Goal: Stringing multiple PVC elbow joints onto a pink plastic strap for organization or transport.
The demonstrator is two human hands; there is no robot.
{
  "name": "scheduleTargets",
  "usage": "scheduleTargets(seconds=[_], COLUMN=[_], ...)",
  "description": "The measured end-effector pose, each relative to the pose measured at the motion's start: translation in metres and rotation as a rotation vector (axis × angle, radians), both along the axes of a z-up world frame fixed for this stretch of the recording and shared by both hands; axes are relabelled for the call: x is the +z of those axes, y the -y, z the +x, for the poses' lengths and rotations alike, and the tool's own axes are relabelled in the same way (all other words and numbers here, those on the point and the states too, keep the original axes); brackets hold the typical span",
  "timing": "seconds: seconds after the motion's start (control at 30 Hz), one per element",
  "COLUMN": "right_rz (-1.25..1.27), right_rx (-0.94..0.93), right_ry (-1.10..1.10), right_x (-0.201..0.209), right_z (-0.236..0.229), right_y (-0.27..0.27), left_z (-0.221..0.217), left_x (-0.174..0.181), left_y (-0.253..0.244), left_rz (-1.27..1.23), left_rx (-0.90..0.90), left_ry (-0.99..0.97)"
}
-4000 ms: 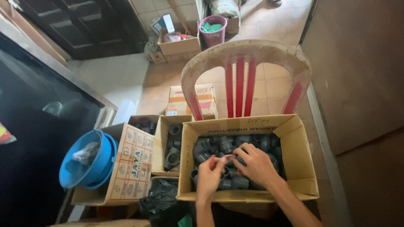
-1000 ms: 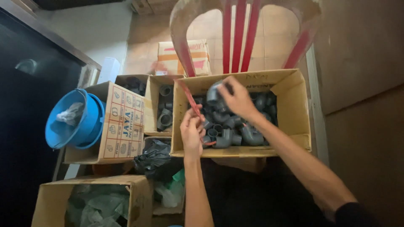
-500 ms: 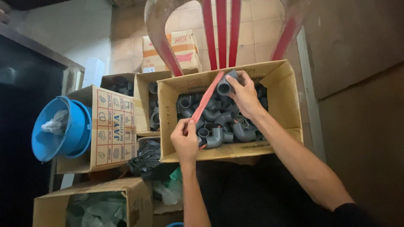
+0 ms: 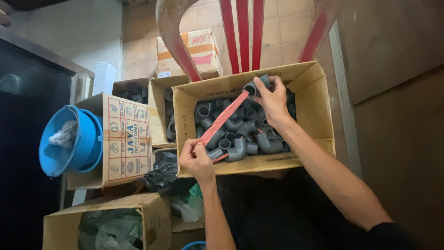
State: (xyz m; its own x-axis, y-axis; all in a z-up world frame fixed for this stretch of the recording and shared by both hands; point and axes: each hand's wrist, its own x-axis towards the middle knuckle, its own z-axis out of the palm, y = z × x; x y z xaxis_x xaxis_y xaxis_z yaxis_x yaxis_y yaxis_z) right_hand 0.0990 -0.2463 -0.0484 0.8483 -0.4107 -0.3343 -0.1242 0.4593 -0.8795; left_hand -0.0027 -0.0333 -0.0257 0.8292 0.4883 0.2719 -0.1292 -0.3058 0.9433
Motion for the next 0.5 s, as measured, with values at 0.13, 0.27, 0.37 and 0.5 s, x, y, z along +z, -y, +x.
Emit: scheduleTargets(seconds=[0.13,0.27,0.37,0.5], right_rz=[-0.055,-0.125,-0.240,-0.586], right_rx=[0.050,0.072,0.092,0.147], right_ry=[-0.001,0.027,0.006,0.052], right_x=[0.002,0.004,-0.006,-0.020], right_z=[-0.006,-0.009,-0.009,-0.015], right_y=[-0.003,-0.009,-0.011,-0.010], left_z=[0.002,0.003,0.006,0.007], left_x=[-0.012,-0.017,-0.007,0.011], left_y=[-0.002,0.001,0.009,0.024], left_rz=[0.050,0.056,0.047,0.105], left_rx=[0.004,-0.011,-0.076,-0.206], left_ry=[0.026,-0.101,-0.203,-0.287])
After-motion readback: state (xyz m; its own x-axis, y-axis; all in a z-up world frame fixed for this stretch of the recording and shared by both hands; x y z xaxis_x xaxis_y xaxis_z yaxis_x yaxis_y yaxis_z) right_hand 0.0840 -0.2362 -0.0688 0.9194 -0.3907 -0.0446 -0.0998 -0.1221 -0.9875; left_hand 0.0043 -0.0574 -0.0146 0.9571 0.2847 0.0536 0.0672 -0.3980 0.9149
